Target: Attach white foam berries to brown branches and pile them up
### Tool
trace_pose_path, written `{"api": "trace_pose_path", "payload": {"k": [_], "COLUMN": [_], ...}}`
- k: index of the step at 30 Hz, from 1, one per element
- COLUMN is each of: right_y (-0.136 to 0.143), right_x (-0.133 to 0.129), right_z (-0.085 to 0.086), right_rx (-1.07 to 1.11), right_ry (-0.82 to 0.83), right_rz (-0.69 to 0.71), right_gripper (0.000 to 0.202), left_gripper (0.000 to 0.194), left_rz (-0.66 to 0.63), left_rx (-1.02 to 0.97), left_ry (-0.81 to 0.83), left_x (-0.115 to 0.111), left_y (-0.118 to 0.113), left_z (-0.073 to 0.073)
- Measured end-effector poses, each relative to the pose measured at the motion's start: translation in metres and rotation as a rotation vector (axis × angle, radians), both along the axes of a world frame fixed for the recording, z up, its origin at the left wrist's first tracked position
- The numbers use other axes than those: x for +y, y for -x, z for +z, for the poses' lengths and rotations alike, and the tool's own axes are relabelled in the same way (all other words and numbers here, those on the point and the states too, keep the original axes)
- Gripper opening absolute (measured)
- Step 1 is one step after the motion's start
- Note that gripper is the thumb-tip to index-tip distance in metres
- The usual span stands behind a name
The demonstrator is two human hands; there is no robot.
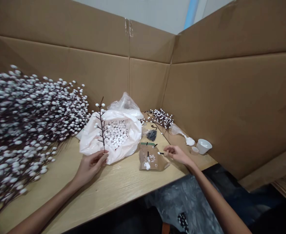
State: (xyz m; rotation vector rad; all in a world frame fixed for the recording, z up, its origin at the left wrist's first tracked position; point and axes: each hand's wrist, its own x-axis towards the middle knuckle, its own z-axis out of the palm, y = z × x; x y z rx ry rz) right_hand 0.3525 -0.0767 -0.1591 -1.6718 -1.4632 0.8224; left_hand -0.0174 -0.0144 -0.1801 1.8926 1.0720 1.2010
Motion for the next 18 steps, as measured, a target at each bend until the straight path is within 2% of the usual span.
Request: {"api": "trace_pose_path", "payload": {"k": [5, 12, 18], "right_y": [0.0, -0.001, 0.003], "right_x": [0.0, 0.006, 0.007], "right_z": [-0.012, -0.016, -0.012], "right_rx": [-0.015, -0.035, -0.041], "right_ry": [-0.023, -0.059, -0.035], "right_rz": [0.044, 0.042, 0.063], "right_gripper": [0.032, 0.028, 0.025], "left_gripper": [0.03, 0.029, 0.029], "left_rz": [-0.025, -0.027, -0.019], "left_rx": [0.033, 0.03, 0.04], "left_ry": [-0.031, -0.038, -0.044], "left_x": [-0.001, -0.002, -0.002], "left_y": [0.0, -0.001, -0.001], "left_z": [0.003, 0.005, 0.005]}}
